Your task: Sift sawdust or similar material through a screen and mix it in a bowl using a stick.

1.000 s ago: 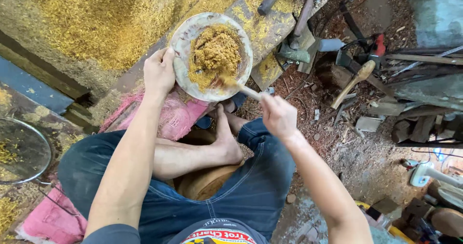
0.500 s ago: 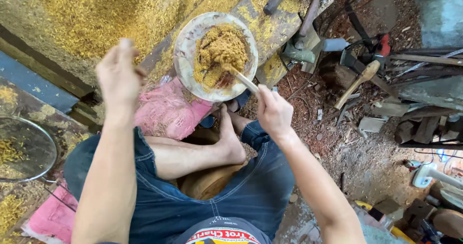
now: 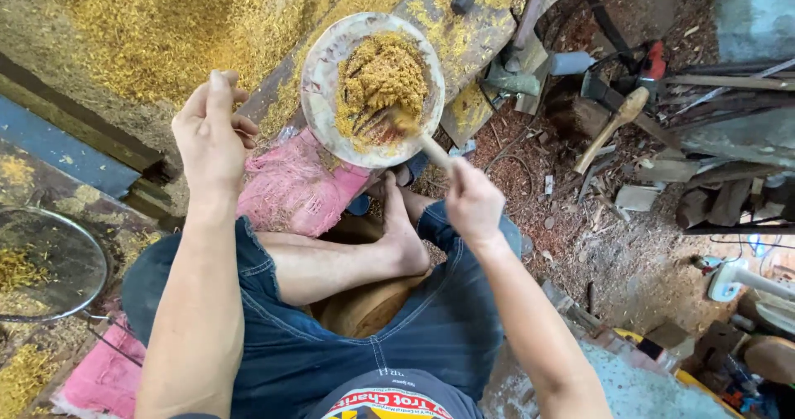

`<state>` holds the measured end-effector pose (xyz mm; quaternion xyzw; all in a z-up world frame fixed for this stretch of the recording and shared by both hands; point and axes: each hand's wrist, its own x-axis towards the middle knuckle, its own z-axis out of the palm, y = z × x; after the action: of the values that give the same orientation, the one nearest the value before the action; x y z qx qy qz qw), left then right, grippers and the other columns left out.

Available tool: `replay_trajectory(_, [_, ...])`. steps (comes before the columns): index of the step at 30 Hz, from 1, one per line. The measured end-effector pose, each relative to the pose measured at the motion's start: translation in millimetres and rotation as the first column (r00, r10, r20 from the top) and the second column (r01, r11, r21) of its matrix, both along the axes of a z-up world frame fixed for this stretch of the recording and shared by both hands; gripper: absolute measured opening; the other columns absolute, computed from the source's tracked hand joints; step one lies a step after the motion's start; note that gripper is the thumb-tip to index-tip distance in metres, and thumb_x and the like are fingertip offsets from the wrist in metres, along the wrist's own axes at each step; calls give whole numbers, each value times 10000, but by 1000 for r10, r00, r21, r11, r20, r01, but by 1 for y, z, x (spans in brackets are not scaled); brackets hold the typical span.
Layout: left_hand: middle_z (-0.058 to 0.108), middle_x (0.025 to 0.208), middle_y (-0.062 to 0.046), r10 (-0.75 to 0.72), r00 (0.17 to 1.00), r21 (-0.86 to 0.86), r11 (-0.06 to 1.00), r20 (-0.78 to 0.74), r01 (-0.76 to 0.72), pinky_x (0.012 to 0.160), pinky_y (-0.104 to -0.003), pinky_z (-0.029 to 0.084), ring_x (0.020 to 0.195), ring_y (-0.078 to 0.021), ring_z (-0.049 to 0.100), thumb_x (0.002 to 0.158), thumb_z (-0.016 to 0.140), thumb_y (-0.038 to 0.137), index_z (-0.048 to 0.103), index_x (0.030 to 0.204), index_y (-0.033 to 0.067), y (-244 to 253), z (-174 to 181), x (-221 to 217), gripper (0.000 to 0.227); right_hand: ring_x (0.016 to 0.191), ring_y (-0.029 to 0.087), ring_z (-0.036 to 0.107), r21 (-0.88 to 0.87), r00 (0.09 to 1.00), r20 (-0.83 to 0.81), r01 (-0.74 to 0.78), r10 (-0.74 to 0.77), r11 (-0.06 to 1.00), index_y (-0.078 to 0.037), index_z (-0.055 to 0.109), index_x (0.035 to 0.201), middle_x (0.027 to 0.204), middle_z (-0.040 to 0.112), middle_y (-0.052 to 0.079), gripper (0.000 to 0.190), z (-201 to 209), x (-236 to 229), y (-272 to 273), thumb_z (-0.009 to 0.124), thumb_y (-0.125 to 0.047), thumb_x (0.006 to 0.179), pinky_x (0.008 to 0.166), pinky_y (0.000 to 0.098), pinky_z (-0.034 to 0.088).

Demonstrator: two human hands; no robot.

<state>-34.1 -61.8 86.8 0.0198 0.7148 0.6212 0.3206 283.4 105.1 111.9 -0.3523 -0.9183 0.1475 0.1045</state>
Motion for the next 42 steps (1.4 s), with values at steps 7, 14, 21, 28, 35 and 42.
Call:
replay_trajectory(7, [704, 984, -54, 9, 1000, -33, 999, -1, -9, 480, -209, 463, 619, -55, 620, 1095, 533, 434, 686, 1274, -10, 5, 12, -1, 503, 675, 244, 723, -149, 996, -82, -38, 26, 988, -146, 729, 1085, 812, 717, 87, 121, 4, -33, -34, 726, -176, 968, 599, 368, 568])
replay_trajectory(14, [694, 1000, -63, 3, 1000, 22, 1000, 23, -3, 505, -211, 454, 622, -59, 601, 1099, 556, 430, 666, 1298, -22, -4, -4, -4, 506, 723, 279, 715, -16, 982, -127, 140, -141, 990, -107, 710, 1143, 876, 722, 112, 157, 7, -29, -7, 678, -156, 997, 625, 375, 564])
replay_trajectory(21, [711, 953, -40, -108, 992, -98, 990, -64, 101, 513, -217, 469, 608, -52, 596, 1086, 564, 411, 692, 1266, -6, 19, -15, 10, 473, 659, 259, 694, 86, 986, 30, 161, -164, 983, -122, 712, 1078, 808, 708, 93, 90, 19, -52, 38, 664, -175, 1024, 566, 382, 537])
replay_trajectory(28, [691, 925, -62, -136, 985, -133, 984, -107, 121, 574, -224, 503, 643, -60, 594, 1096, 598, 408, 676, 1345, -19, 16, -25, 7, 500, 556, 288, 635, 53, 970, 169, -183, 172, 982, -78, 680, 1133, 704, 629, 101, 210, 53, -60, 20, 603, -152, 952, 464, 429, 485])
replay_trajectory(35, [744, 974, -39, -182, 971, -186, 971, -153, 153, 566, -220, 511, 629, -61, 619, 1075, 596, 394, 643, 1322, -41, 26, -11, 9, 503, 574, 289, 649, 174, 959, 282, -77, 26, 982, -126, 678, 993, 699, 649, 74, 88, 38, -73, 49, 606, -164, 962, 468, 425, 483])
replay_trajectory(42, [734, 950, -54, -127, 984, -155, 982, -125, 107, 577, -221, 505, 640, -53, 609, 1074, 602, 382, 668, 1322, -30, 20, -19, 1, 486, 568, 267, 647, 55, 945, 252, -228, 207, 972, -122, 666, 1026, 710, 636, 73, 109, 57, -54, 49, 576, -176, 998, 452, 406, 485])
